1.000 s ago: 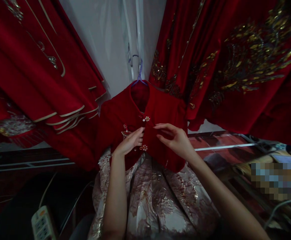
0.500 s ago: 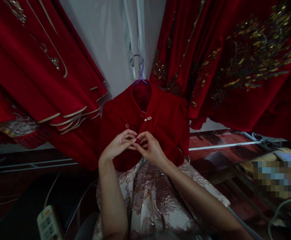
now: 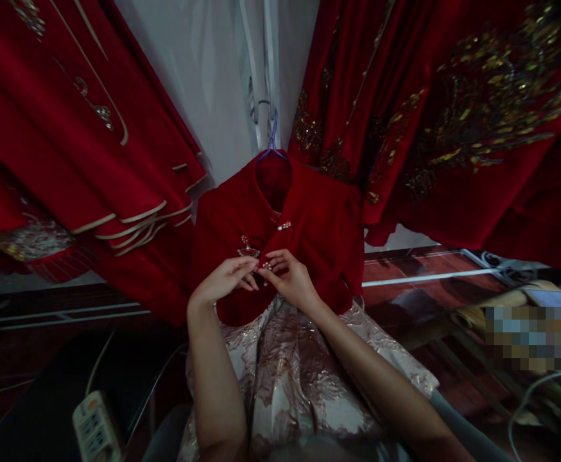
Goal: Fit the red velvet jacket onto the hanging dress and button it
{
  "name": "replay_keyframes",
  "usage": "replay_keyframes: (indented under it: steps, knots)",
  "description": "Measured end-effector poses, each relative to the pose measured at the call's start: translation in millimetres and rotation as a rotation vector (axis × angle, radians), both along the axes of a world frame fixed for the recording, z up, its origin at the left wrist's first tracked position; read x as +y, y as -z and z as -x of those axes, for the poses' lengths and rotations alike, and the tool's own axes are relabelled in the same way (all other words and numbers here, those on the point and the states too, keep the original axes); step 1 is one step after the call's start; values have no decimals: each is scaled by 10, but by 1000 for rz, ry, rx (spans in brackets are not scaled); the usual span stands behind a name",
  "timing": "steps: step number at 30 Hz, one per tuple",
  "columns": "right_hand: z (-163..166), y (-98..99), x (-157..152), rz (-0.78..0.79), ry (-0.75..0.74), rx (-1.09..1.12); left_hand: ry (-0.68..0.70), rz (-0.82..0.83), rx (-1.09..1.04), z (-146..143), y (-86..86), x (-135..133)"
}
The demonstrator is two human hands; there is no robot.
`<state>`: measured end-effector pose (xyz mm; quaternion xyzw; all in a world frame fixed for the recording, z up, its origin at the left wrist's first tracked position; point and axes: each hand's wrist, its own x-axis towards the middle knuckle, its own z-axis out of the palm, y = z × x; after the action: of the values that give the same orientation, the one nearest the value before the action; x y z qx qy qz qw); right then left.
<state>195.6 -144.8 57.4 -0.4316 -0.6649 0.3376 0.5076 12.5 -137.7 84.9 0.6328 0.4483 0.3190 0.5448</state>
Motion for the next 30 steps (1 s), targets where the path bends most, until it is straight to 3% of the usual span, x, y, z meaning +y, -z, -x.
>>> replay_keyframes:
  steps: [2, 7, 12, 20, 30]
  knots:
    - [10, -19, 30, -4, 2, 28, -53, -53, -3, 16, 1, 25]
    - [42, -65, 257, -7, -22, 96, -388, -323, -25, 117, 23, 98]
    - [91, -111, 425, -25, -97, 98, -338, -287, -98, 87, 56, 134]
    - [155, -186, 406, -92, -96, 51, -366, -279, -169, 8, 88, 178]
    - [241, -217, 442, -224, 49, -84, -420, -311, -216, -42, 116, 210]
